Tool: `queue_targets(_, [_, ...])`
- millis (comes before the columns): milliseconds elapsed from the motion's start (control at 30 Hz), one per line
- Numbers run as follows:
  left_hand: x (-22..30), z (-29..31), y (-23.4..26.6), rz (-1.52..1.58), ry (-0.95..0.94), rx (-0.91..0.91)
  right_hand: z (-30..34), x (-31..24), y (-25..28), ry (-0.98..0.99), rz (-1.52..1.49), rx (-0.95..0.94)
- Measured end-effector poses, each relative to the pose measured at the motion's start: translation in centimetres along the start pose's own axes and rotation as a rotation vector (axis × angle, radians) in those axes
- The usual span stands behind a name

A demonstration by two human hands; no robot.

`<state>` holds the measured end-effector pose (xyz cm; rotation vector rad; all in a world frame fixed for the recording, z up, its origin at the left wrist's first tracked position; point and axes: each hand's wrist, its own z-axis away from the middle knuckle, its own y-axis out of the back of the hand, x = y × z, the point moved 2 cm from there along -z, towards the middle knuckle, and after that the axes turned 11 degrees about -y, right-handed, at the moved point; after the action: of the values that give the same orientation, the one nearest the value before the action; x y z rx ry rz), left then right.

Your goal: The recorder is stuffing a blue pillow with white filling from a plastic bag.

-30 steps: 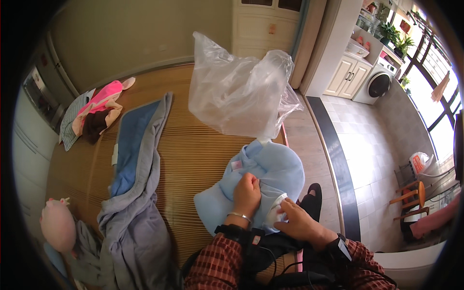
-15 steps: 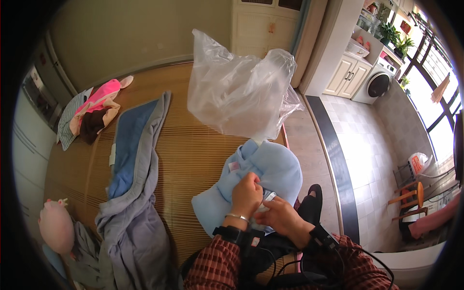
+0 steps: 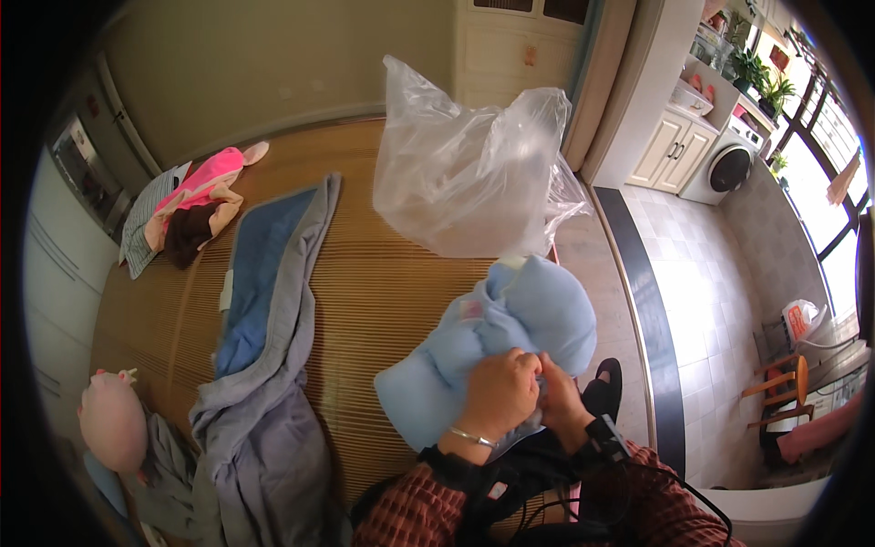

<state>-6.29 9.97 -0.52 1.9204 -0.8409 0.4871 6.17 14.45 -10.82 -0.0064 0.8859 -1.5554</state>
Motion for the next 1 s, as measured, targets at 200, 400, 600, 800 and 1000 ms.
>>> queue_targets(200, [1.7, -1.3, 5.3, -0.058, -0.061, 0.317, 7.2, -4.2, -1.6, 0.162, 0.248, 0.086])
queue_targets(400, [-0.1, -0.3, 8.2, -0.142, 0.029, 0.238, 12.4, -5.9, -5.1, 0.190, 0.683, 0.260])
queue_targets(600, [1.7, -0.8, 9.2, 0.088, -0.213, 0.314, 13.1, -5.7, -4.8, 0.398, 0.508, 0.109])
queue_targets(800, [1.0, -0.2, 8.8, 0.557, -0.047, 0.307, 15.3, -6.0, -6.3, 0.371, 0.723, 0.133])
queue_targets(1000, [-2.6, 1.4, 7.9, 0.994, 0.322, 0.175, 16.3, -5.1, -6.5, 0.293, 0.601, 0.088])
